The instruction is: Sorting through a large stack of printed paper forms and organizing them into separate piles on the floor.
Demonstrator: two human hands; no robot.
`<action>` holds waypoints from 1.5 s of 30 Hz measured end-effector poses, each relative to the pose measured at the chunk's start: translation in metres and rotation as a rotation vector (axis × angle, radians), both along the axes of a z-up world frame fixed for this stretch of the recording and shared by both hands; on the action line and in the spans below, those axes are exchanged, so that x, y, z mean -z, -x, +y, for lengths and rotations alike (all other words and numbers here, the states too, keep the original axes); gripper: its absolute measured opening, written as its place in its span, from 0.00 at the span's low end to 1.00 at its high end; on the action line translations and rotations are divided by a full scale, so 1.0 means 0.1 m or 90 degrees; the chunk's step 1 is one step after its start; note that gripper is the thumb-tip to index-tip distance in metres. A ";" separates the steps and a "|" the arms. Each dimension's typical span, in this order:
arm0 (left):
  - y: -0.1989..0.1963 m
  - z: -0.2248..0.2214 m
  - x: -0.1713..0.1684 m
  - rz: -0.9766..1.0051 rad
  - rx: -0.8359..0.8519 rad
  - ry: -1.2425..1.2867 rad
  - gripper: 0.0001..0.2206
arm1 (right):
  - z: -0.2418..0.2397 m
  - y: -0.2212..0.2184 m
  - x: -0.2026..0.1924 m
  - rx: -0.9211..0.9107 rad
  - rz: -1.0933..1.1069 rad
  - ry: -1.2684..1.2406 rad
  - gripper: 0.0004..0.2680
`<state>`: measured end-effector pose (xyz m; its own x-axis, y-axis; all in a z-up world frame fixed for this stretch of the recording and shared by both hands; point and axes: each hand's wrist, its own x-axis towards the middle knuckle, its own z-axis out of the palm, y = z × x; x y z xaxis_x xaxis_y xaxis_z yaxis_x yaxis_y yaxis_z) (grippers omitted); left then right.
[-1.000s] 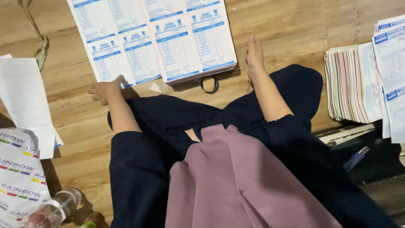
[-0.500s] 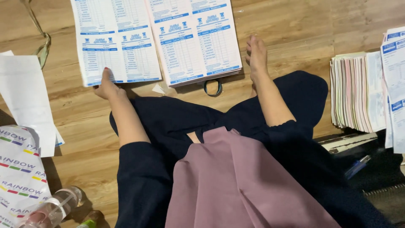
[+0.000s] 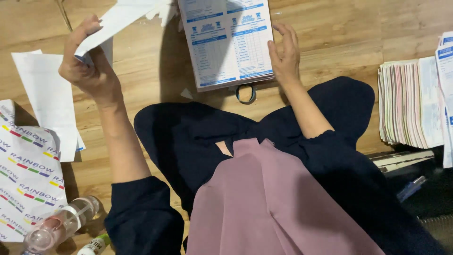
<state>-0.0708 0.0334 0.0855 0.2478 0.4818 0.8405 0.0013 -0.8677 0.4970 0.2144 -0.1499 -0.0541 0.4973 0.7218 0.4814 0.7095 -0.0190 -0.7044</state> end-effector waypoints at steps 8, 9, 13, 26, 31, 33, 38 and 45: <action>-0.22 -0.75 -0.33 -0.028 0.102 -0.043 0.11 | 0.10 0.08 -0.27 -0.176 0.208 0.034 0.35; -0.25 -0.85 -0.33 -0.023 0.097 -0.048 0.12 | 0.08 0.08 -0.29 -0.223 0.170 0.074 0.32; -0.23 -1.01 -0.26 -0.061 0.072 0.003 0.10 | -0.26 0.11 -0.19 -0.241 -0.052 0.214 0.29; -0.01 -0.50 0.51 -0.526 0.493 0.637 0.05 | -0.48 1.17 0.47 -0.114 -0.428 0.098 0.41; -0.04 -0.48 0.60 -0.490 0.348 0.671 0.03 | -0.16 1.13 0.77 0.010 -0.560 -0.088 0.21; -0.03 -0.47 0.64 -0.473 0.287 0.685 0.06 | -0.02 1.07 0.81 0.079 -0.628 -0.207 0.15; -0.01 -0.42 0.68 -0.430 0.134 0.706 0.14 | 0.06 0.72 0.62 0.081 -0.622 -0.300 0.15; -0.16 -0.36 0.81 -0.363 -0.066 0.739 0.24 | -0.22 0.61 -0.86 -0.189 -0.353 -0.249 0.13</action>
